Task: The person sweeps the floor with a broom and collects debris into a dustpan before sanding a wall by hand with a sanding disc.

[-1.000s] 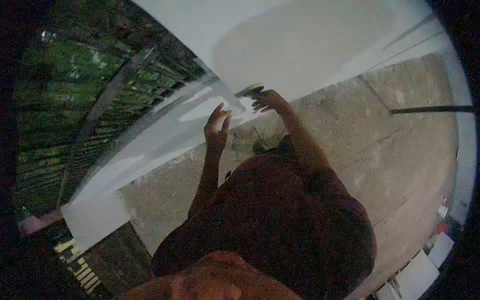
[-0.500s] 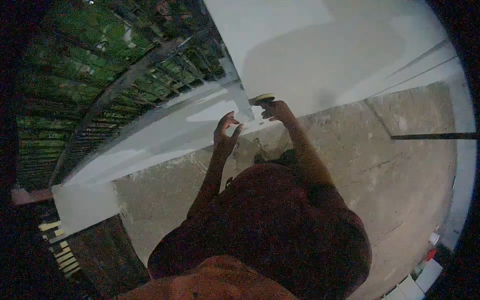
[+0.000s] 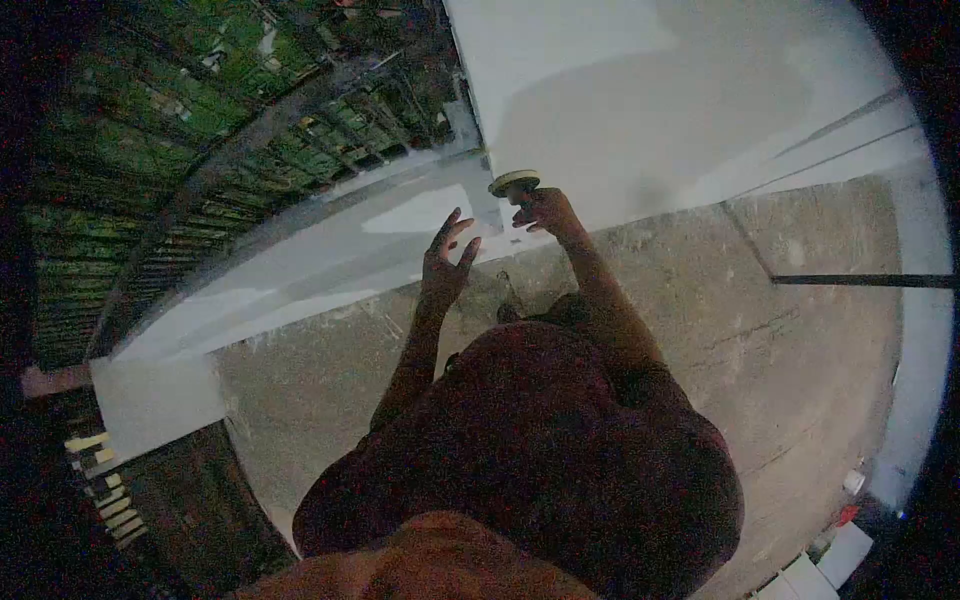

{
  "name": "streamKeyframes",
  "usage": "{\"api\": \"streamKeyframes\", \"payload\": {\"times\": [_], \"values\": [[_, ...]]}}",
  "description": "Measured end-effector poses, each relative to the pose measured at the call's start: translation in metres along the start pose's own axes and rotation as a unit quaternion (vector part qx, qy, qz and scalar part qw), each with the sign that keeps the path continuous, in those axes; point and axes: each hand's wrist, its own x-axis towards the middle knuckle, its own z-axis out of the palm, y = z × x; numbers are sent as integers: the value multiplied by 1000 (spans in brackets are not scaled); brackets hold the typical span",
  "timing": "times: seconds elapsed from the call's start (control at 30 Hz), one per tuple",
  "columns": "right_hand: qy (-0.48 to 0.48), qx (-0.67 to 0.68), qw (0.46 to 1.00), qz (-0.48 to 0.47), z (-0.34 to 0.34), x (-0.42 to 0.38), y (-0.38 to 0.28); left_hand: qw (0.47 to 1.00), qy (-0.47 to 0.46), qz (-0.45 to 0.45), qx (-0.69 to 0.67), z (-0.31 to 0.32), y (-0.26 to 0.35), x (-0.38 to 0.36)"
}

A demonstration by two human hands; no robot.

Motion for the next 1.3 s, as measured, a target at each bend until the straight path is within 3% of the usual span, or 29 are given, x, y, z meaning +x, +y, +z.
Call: {"api": "streamKeyframes", "payload": {"times": [0.1,0.2,0.43,0.5,0.57,0.73,0.87,0.97,1.03,1.13,1.2,1.27,1.3], "values": [[16,-119,991,51,-2,6,10,1000,-6,9,20,2,-7,1],[33,-141,987,68,0,16,28,1000,-10,10,19,3,-7,-4],[-22,-30,999,-14,18,-5,-24,1000,-17,-1,0,2,-10,-4],[-38,-53,997,40,20,-1,-17,1000,-23,-6,-12,2,-6,-5],[-40,-37,998,34,18,13,11,999,-24,-14,-26,2,-1,-6],[-35,-18,998,51,33,-4,-13,996,-59,-35,-50,1,11,-8],[-78,37,996,-20,50,-17,-23,992,-40,-60,-101,8,17,-9],[-108,49,991,-69,66,-27,-20,992,24,-5,-126,12,15,-8],[-74,33,997,-14,74,-40,-33,991,34,3,-126,16,5,-9],[-76,16,996,-35,76,-45,-28,986,21,-47,-159,20,2,-15],[-66,-1,997,-45,80,-38,-10,986,41,-33,-158,26,-1,-20],[-1,-104,982,-160,85,-32,9,986,61,-17,-156,30,0,-22],[-3,-104,982,-160,87,-37,5,985,73,-10,-155,31,1,-22]]}}
